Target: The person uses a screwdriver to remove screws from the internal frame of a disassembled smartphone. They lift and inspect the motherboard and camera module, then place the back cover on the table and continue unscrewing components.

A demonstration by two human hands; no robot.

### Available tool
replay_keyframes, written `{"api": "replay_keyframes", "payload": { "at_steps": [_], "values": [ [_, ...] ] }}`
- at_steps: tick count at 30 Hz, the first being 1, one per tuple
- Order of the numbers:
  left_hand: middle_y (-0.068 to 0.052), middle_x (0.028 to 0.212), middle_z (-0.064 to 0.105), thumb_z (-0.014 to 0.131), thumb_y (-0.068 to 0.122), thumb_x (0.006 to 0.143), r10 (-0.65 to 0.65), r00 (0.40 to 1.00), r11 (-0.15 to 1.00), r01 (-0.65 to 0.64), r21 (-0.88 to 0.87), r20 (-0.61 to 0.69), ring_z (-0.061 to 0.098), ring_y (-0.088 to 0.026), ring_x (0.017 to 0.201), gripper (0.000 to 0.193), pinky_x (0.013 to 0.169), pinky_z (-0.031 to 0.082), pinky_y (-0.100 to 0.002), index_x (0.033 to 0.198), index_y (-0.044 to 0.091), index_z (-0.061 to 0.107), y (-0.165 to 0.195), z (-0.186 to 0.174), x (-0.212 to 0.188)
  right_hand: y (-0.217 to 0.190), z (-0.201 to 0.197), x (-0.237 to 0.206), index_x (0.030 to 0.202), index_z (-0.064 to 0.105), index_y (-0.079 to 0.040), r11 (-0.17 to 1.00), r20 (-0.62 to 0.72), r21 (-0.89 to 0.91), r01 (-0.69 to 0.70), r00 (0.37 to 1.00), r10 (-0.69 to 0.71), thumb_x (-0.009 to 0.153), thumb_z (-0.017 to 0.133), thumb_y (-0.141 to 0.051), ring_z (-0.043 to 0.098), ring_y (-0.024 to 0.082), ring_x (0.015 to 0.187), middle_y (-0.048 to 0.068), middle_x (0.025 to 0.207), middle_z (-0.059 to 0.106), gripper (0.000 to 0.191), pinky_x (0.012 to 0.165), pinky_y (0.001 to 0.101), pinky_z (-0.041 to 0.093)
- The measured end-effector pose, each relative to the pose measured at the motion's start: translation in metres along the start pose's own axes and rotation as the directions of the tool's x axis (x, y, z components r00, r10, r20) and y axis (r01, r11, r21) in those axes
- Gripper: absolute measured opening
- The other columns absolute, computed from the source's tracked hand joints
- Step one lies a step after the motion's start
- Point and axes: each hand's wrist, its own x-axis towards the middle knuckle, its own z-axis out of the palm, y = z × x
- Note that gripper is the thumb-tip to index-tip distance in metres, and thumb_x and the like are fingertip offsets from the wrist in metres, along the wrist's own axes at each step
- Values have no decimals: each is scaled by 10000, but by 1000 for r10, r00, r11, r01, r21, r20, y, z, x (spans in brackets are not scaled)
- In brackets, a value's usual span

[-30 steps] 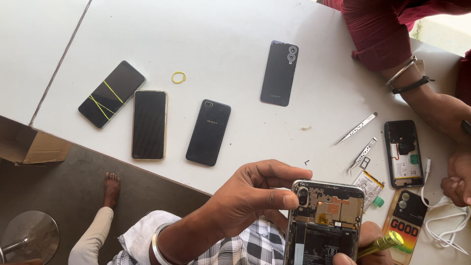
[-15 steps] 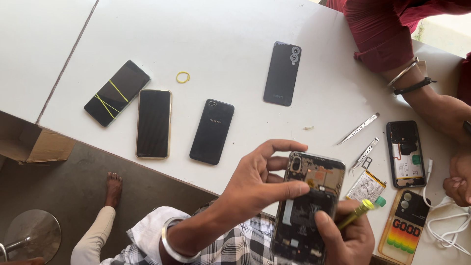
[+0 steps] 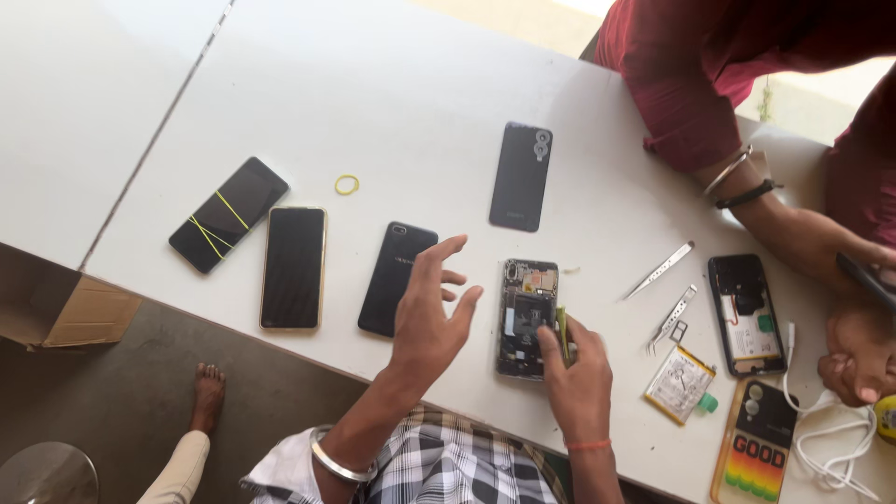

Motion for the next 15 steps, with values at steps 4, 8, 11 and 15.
{"api": "replay_keyframes", "payload": {
  "at_steps": [4, 8, 11, 15],
  "values": [
    [-106, 1352, 548, 816, 219, 831, 43, 987, 911, 27, 412, -158, 581, -296, 1114, 737, 938, 507, -437, 1463, 113, 454, -18, -22, 11, 15, -15, -10, 1383, 607, -57, 978, -58, -199, 63, 995, -76, 979, 608, -257, 643, 243, 853, 143, 1145, 515, 451, 739, 374, 587],
    [-220, 1389, 459, 914, 532, 655, -74, 980, 730, 181, 659, -186, 462, -373, 1164, 1125, 947, 425, -522, 1457, -12, 344, -36, -38, 26, 47, -31, -8, 1445, 604, -55, 948, -172, -300, 107, 972, -163, 1016, 566, -179, 616, 291, 939, 206, 1197, 480, 449, 798, 401, 574],
    [-161, 1331, 491, 879, 434, 710, -141, 979, 759, 201, 619, -145, 488, -341, 1198, 1024, 979, 451, -504, 1502, 56, 350, -39, -38, 27, 64, -37, 0, 1456, 620, -62, 811, -227, -564, 159, 914, -337, 959, 632, -236, 600, 319, 992, 199, 1182, 476, 526, 818, 400, 567],
    [-146, 1297, 495, 875, 346, 691, -215, 967, 818, 254, 516, -136, 485, -329, 1190, 1008, 988, 444, -499, 1503, 65, 347, -32, -37, 22, 68, -35, -9, 1353, 680, -103, 766, -203, -603, 225, 884, -420, 865, 723, -274, 551, 376, 1079, 181, 1166, 506, 519, 845, 403, 546]
  ]
}}
